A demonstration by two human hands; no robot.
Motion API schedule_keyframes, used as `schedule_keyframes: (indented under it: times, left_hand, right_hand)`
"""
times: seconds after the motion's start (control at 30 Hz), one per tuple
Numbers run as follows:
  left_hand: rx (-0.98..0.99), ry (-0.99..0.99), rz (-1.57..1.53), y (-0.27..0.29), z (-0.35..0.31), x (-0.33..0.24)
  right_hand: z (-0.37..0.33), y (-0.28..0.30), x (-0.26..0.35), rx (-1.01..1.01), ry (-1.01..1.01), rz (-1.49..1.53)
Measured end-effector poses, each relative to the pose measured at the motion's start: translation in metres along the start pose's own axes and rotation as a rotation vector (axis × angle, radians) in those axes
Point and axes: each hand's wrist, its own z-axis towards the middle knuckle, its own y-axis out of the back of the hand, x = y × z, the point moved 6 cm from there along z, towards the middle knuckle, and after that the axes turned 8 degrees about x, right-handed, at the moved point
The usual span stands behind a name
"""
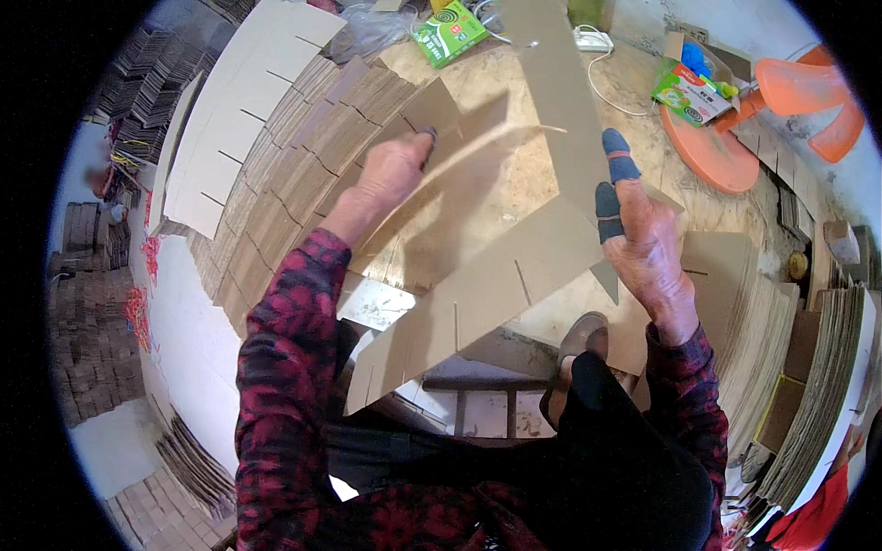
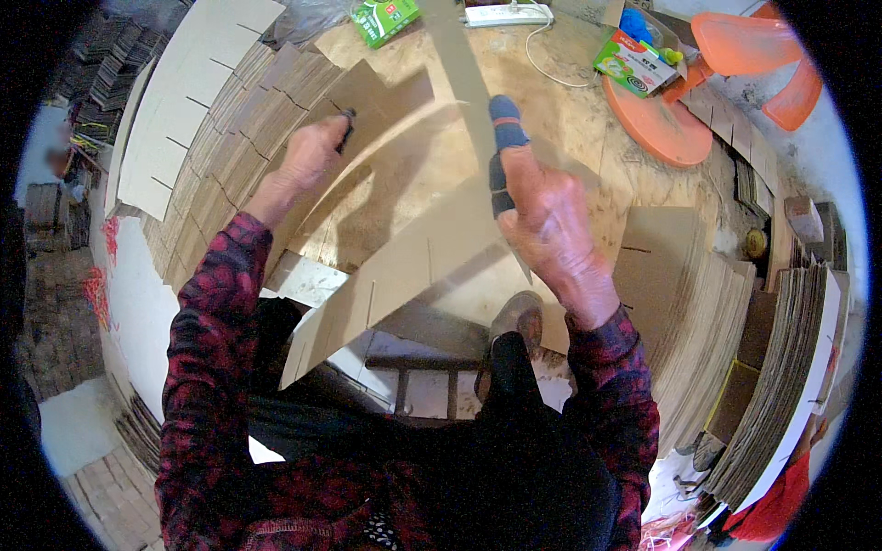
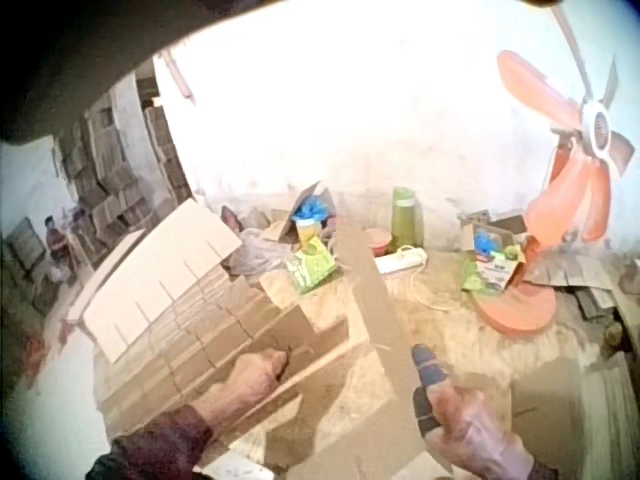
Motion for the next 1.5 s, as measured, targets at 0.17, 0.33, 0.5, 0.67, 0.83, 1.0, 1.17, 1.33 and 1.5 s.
schedule_keyframes:
  times: [0.17, 0.33, 0.5, 0.67, 0.83, 1.0, 1.17, 1.33, 1.5]
  left_hand:
    - [0.064, 0.006, -0.152, -0.020, 0.015, -0.031]
    - [0.048, -0.006, -0.154, -0.024, 0.036, -0.066]
    - [0.058, -0.054, -0.157, -0.020, 0.047, -0.092]
    - [0.077, -0.066, -0.164, -0.023, 0.052, -0.105]
    - [0.098, -0.117, -0.187, -0.030, 0.051, -0.119]
    - [0.056, -0.110, -0.223, -0.039, 0.047, -0.125]
    - [0.068, -0.090, -0.281, -0.036, 0.046, -0.126]
    - [0.095, -0.120, -0.306, -0.030, 0.037, -0.125]
    - [0.226, -0.092, -0.442, -0.038, 0.010, -0.129]
  right_hand:
    - [0.011, -0.008, 0.004, 0.074, 0.047, -0.118]
    - [0.017, -0.007, 0.009, 0.003, 0.064, -0.086]
    - [0.016, -0.011, -0.002, -0.013, 0.022, -0.093]
    - [0.013, -0.013, -0.011, -0.015, -0.033, -0.078]
    - [0.019, -0.032, -0.027, 0.045, -0.082, -0.131]
    - [0.029, -0.051, -0.037, 0.100, -0.168, -0.189]
    - [0.041, -0.047, -0.026, 0.188, -0.187, -0.211]
    - [0.037, -0.048, -0.036, 0.207, -0.170, -0.230]
    - [0.022, -0.085, -0.050, 0.271, -0.126, -0.292]
